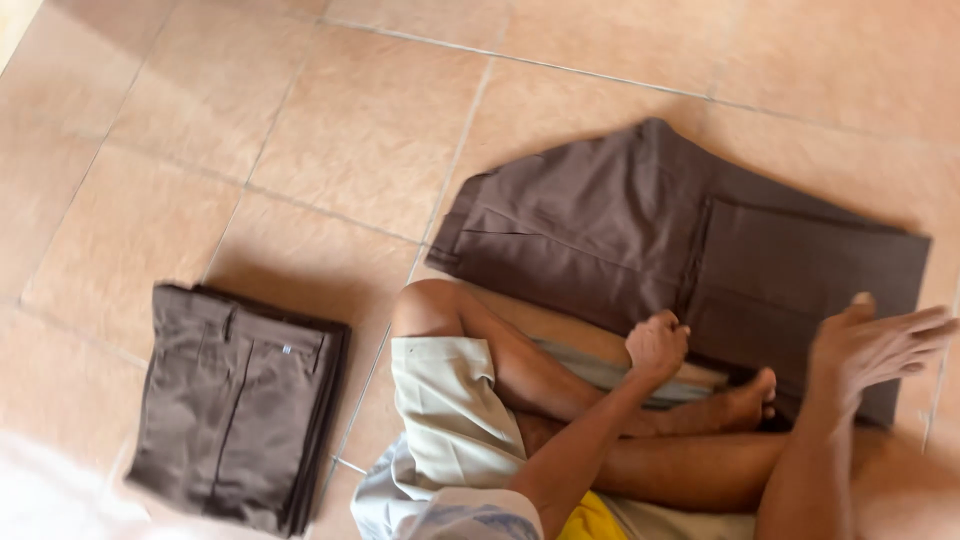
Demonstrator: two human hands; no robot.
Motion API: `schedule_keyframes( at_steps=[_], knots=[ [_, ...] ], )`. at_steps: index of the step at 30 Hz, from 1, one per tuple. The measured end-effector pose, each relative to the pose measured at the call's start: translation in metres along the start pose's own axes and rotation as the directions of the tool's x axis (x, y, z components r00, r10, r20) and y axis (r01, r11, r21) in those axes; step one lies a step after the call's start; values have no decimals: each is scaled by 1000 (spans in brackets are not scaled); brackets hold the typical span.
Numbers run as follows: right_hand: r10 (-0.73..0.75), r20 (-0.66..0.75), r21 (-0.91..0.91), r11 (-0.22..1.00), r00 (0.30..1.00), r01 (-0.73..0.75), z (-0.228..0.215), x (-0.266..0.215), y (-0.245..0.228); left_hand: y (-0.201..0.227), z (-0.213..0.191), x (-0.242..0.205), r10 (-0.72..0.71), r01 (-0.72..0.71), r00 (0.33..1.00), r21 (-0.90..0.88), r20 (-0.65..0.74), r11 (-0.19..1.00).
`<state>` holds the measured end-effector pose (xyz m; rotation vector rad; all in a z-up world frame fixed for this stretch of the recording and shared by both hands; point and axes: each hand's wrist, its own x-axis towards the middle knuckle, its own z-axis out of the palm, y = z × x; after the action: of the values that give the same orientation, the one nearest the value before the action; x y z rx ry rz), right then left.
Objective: Folding brown trousers while sitting on a tiled floor.
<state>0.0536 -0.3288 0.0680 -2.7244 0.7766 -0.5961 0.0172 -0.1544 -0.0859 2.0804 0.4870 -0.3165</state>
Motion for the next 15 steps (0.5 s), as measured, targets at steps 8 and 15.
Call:
schedule_keyframes(
  at_steps=[8,15],
  knots=[
    [-661,302,63,733,687,677,121,-111,-64,36,-217,95,284,-115,763,310,-580,944],
    [-750,-26,-121,658,661,743,149,-122,-51,-54,-298,276,-214,281,831,55,-513,958]
  ],
)
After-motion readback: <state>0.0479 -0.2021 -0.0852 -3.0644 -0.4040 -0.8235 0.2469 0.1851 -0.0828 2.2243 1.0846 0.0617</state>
